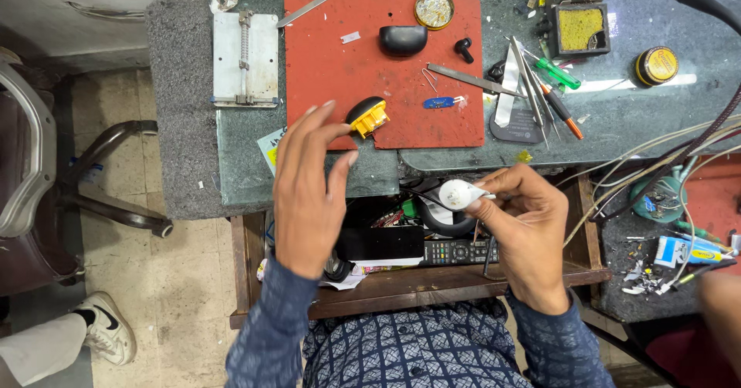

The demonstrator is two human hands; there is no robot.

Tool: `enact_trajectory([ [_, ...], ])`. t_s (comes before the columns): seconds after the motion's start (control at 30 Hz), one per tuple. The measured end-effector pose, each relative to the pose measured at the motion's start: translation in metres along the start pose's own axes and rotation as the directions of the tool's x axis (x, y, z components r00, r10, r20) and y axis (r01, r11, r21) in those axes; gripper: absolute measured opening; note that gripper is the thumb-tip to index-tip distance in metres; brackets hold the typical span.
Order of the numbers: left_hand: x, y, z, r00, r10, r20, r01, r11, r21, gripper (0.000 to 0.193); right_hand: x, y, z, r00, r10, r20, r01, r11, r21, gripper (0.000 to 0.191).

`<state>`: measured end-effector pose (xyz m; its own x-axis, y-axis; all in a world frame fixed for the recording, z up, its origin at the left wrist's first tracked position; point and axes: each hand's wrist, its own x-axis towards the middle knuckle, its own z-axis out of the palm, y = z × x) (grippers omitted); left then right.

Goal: The person uses tweezers to adjust a small component inside a yellow plastic housing, then applies adhesive from a tube to secure it. They attach a black cover, use a screwdriver to tighten a screw, and finally use a soldering iron on the internal component.

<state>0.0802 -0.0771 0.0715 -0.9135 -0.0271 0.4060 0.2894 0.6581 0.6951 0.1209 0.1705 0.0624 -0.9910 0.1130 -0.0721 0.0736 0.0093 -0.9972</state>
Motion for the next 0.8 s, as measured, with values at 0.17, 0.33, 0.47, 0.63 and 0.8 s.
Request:
enact_trajectory([
  [0.17,-0.045,0.04,0.003,0.905,-0.273,0.327,0.413,0.753,-0.512,0.036,-0.012,0.002,0.018,0.999,-0.006,0.031,0.005,0.998,0.06,0.009],
  [0.33,-0.068,0.04,0.024,0.869,-0.28,0.407,0.493,0.436,-0.753,0.019,-0.028,0.013,0.025,0.994,-0.061,0.09,0.041,0.978,0.206,0.008],
  [0.47,-0.081,0.033,0.034,0.845,-0.289,0.451,0.528,0.313,-0.789,0.016,-0.033,0.022,0.023,0.987,-0.125,0.1,0.101,0.97,0.221,0.011],
  [0.63,-0.089,0.03,0.039,0.822,-0.314,0.476,0.553,0.235,-0.799,0.013,-0.034,0.016,0.017,0.964,-0.23,0.131,0.255,0.943,-0.215,0.014],
  [0.8,-0.084,0.033,0.038,0.853,-0.296,0.43,0.511,0.3,-0.806,0.011,-0.026,0.016,0.007,0.841,-0.391,0.373,0.484,0.852,-0.197,0.023],
])
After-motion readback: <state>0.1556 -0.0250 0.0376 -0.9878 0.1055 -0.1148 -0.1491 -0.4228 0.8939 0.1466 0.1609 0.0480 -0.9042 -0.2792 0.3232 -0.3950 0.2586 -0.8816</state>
